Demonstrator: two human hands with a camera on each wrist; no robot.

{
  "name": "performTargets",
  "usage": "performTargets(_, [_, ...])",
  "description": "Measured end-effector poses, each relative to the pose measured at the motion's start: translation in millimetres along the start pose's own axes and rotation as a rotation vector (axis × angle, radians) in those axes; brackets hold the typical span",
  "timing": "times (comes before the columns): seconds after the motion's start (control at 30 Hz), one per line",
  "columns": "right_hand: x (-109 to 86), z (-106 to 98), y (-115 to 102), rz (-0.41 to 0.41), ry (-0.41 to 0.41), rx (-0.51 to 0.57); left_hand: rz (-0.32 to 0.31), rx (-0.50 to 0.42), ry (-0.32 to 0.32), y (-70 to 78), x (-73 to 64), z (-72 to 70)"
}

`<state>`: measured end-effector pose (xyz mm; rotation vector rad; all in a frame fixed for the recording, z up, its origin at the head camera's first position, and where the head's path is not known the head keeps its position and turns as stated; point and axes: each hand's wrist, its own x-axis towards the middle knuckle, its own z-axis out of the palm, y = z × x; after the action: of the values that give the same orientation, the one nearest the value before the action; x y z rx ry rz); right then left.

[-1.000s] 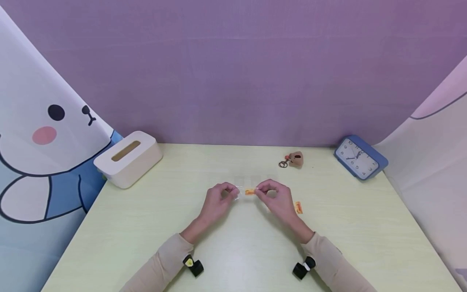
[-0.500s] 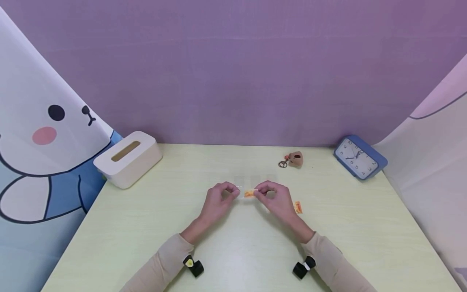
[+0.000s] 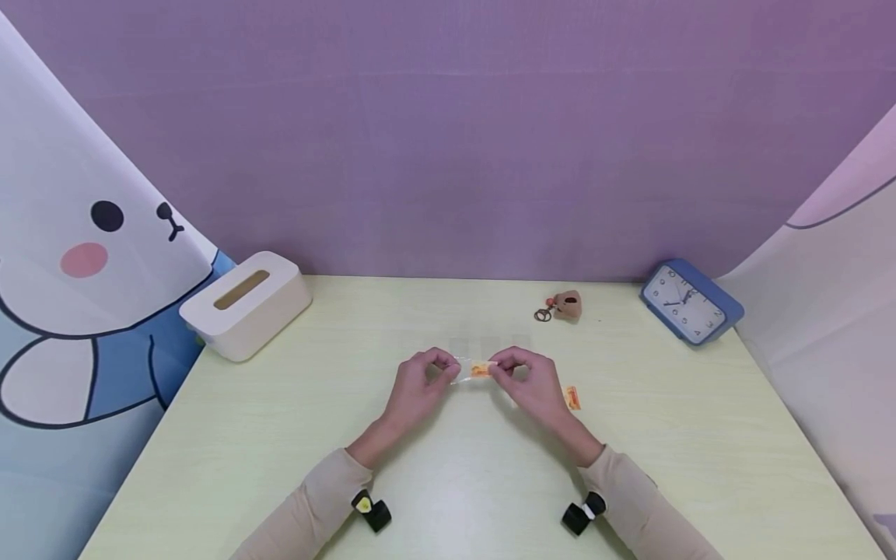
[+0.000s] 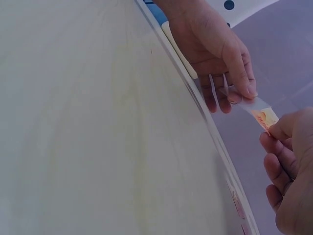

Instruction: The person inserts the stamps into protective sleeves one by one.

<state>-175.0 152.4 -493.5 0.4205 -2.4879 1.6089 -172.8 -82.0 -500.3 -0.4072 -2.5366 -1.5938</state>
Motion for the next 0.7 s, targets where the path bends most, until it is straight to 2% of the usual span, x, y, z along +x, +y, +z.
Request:
performTargets(0.4, [-0.3, 0.5, 0.5, -0.013, 0.002, -0.026, -0.004, -0.003, 0.003, 0.7, -0.1, 1.1])
performTargets(0.7, [-0.6, 0.7, 1.4, -0.057, -0.018, -0.015, 0.010, 0.008, -0.016, 1.5, -0.5, 1.6])
